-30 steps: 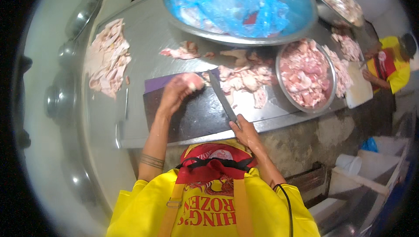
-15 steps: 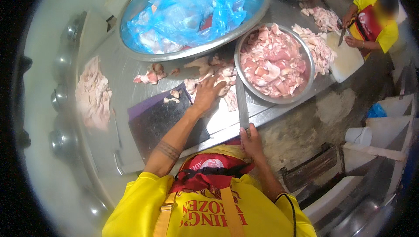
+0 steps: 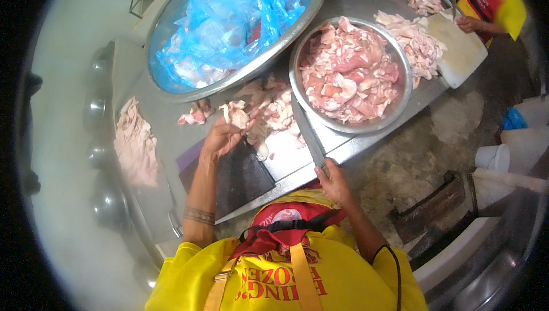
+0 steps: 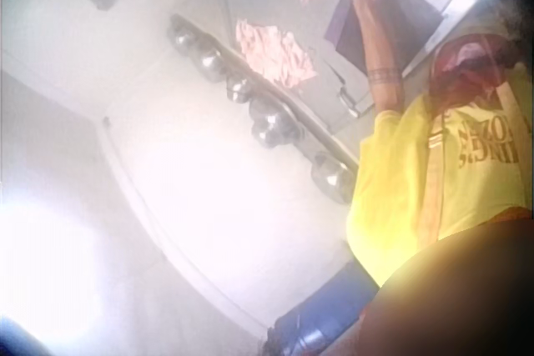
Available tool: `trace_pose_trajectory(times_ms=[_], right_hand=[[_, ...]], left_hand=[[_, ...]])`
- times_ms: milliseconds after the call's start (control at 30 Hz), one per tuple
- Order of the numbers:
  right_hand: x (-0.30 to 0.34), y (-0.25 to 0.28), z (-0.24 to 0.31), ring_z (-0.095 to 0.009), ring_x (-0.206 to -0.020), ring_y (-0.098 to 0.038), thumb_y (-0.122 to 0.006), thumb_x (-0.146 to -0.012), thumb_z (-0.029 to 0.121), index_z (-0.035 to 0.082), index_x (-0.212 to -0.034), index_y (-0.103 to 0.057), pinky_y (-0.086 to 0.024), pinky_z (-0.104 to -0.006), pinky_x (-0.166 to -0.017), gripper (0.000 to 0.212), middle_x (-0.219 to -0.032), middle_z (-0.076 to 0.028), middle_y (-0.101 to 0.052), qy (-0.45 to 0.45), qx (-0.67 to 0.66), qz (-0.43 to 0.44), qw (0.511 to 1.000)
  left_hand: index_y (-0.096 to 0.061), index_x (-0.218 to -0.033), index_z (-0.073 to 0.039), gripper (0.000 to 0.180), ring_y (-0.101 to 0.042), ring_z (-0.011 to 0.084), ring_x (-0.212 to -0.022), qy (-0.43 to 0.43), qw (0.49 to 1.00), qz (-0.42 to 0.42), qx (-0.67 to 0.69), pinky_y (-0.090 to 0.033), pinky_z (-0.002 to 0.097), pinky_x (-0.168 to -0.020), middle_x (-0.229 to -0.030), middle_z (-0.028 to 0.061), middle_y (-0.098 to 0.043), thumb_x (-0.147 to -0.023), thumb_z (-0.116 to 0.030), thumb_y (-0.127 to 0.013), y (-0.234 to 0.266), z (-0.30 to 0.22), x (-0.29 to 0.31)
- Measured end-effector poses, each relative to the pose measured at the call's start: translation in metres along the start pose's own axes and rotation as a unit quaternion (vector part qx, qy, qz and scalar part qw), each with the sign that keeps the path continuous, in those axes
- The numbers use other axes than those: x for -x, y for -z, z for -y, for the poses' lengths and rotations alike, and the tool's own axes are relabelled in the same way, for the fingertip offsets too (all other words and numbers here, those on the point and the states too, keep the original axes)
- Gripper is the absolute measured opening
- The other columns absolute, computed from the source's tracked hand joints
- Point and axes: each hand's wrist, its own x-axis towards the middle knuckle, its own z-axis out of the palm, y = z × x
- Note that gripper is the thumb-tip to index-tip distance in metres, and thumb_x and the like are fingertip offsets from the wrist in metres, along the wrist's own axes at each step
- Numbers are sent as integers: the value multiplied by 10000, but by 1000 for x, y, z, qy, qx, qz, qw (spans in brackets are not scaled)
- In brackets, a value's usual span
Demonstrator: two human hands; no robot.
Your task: The person uses a knife to cut raw meat pieces on a cutting board and places the cut pieces into a metal bowl. The person repeatedly picks up meat, slices it, and transfers the pieces to the bowl.
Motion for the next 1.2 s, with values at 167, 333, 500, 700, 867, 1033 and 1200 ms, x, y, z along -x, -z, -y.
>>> trace_pose_trajectory(times_ms=[167,333,500,700,867,1033,1200], right_hand=[[-13,4,8,-141,-500,-550,-610,-1042,308,15,-1261,-507,-485,-322,-457,380,-680,-49,-559,16,42,21,999],[-11,2,21,-146,-535,-571,-612,-1039,309,15,-1263,-506,-497,-323,-478,385,-708,-81,-577,15,34,19,999],[-8,2,21,-159,-564,-584,-607,-1035,335,31,-1257,-507,-487,-338,-492,390,-752,-99,-590,-13,73,26,997],[-1,-5,15,-173,-531,-566,-602,-1035,341,45,-1204,-506,-481,-354,-510,354,-725,-90,-582,-22,72,-4,997],[2,-14,15,-185,-533,-573,-601,-1034,344,49,-1164,-499,-488,-364,-514,339,-727,-94,-586,-32,71,-23,997],[5,-17,10,-180,-538,-576,-613,-1029,336,51,-1145,-513,-491,-355,-505,324,-729,-83,-578,-8,57,-33,998],[15,-19,7,-165,-547,-575,-617,-1032,320,48,-1116,-515,-487,-330,-497,303,-710,-47,-563,8,24,-70,997]], left_hand=[[-357,-1487,65,495,-509,416,-1378,15,1000,-3,25,-498,472,-1131,-1517,281,-444,-1042,-63,-531,6,6,20],[-538,-1349,12,325,-689,235,-1103,106,974,-100,-172,-603,339,-841,-1290,168,-643,-1055,-119,-576,18,5,32],[-527,-1364,-25,361,-676,235,-1106,18,977,-82,-198,-585,346,-856,-1295,138,-640,-1009,-37,-591,42,-6,38],[-509,-1386,-44,527,-614,274,-1184,-140,822,-262,-487,-510,385,-989,-1293,127,-623,-891,-4,-687,104,-39,18],[-597,-1369,-67,573,-586,387,-1232,-158,720,-36,-675,-446,464,-1073,-1330,188,-634,-822,-89,-768,63,29,-29],[-687,-1266,-132,511,-552,367,-1262,-96,514,-30,-852,-472,463,-1043,-1329,147,-627,-761,-114,-754,11,68,-64],[-626,-1341,-34,366,-683,309,-1127,64,865,-47,-496,-596,386,-850,-1461,144,-570,-1034,-233,-630,16,11,-59]])
